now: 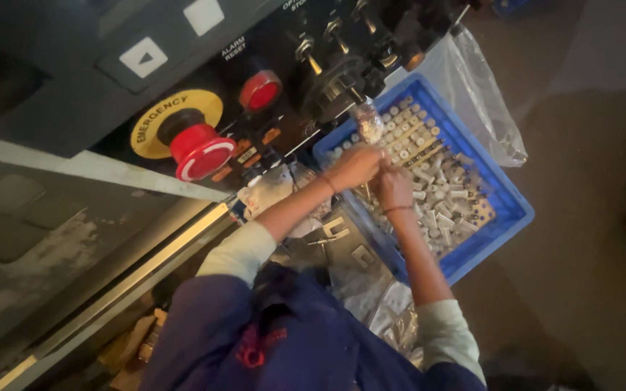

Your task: The person opens a machine door, removes a metal rod, and then sorts small cylindrical metal parts from a blue tray into a plastic bag. They repeatedly pick up parts and place them into the bag, occasionally adjusting the tray and bag.

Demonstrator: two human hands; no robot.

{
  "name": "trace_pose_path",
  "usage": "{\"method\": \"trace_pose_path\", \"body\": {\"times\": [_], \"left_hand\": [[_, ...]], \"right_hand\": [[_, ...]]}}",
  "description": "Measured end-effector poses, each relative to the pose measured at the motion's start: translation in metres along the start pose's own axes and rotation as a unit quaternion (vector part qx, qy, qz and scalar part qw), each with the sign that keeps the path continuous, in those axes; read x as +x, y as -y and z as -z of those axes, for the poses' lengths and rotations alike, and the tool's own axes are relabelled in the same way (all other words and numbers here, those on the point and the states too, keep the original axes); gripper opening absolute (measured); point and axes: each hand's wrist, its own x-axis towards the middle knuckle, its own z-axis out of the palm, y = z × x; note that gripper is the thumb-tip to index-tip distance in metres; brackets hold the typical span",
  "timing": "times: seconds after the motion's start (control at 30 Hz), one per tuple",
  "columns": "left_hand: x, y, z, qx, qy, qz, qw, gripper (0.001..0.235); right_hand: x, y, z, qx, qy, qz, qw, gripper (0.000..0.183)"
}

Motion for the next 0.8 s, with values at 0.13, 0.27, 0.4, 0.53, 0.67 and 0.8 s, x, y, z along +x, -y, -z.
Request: {"method": "trace_pose_path", "body": {"times": [0.13,0.27,0.4,0.53,0.67,0.8], "left_hand": [[-0.03,-0.017,0.011,-0.056,-0.031,-0.026,0.998,0.029],[-0.044,-0.005,-0.006,-0.017,-0.038,-0.101,0.994,0.013],[-0.034,0.02,-0.045,0.049,0.037,-0.112,0.992,0.009],[-0.018,0.032,-0.058,0.149,0.099,-0.126,0.976,0.008],[-0.003,0.022,-0.031,0.074,0.146,-0.118,0.979,0.037],[0.002,0.007,-0.007,-0.123,0.087,0.003,0.989,0.03]], "right_hand": [[0.005,-0.004,-0.013,0.097,-0.025,0.004,0.995,0.015],[0.011,-0.016,0.033,0.122,-0.038,-0.049,0.991,0.012],[0.01,-0.025,0.086,0.093,-0.002,-0.057,0.994,0.034],[0.003,-0.022,0.099,-0.058,0.081,-0.042,0.994,0.038],[-0.002,-0.032,0.095,-0.015,0.162,-0.066,0.984,0.055],[-0.002,-0.048,0.088,0.042,0.129,-0.072,0.988,0.033]]}}
